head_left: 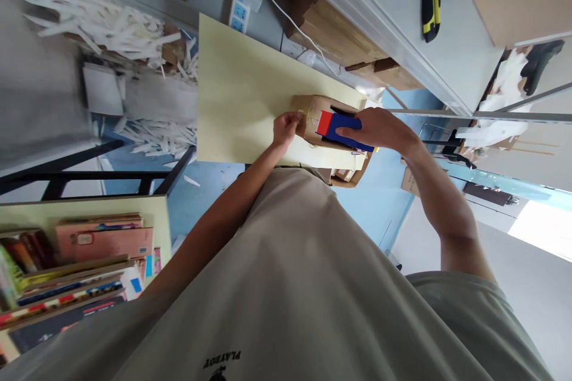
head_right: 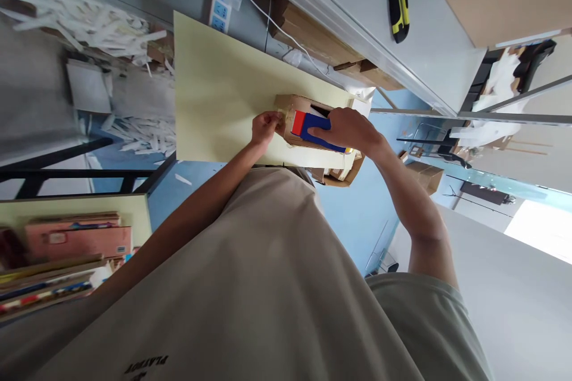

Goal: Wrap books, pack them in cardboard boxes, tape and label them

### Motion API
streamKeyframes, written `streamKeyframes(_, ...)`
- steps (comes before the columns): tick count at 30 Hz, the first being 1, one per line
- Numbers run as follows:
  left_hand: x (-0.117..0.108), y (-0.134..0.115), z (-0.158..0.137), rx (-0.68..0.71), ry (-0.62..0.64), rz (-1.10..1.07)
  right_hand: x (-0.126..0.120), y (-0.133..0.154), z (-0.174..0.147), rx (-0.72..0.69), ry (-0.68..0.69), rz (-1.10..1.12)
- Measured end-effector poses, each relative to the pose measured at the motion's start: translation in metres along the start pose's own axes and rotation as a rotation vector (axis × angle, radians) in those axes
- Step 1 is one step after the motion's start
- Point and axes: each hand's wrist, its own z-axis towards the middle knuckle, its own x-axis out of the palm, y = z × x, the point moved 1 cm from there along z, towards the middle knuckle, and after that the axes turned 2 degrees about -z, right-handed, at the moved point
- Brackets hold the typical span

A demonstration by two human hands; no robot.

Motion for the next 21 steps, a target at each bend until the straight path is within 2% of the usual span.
streamKeyframes(5,0.004,0.010,0.007,0.166,-0.053,0.122,-0.002,0.007,-0.008,0.041,0.001,-0.021)
streamKeyframes(9,-0.009,0.023,0.011,0.147,-0.073,0.227,0.002,0.006,-0.007,0.039,-0.017,-0.044)
streamKeyframes(11,-0.022,0.021,0.008,0.235,0.038,0.287,0.003,0.005,-0.006,0.031,-0.030,-0.064)
streamKeyframes(15,-0.039,-0.002,-0.008,0.621,0.456,0.511,0.003,0.008,-0.005,0.012,-0.044,-0.078)
streamKeyframes(17,-0.034,-0.016,-0.014,0.762,0.590,0.612,0.000,0.012,-0.005,-0.009,-0.047,-0.078)
streamKeyframes(21,-0.006,-0.036,-0.010,0.863,0.678,0.666,-0.007,0.020,-0.004,-0.029,-0.075,-0.099)
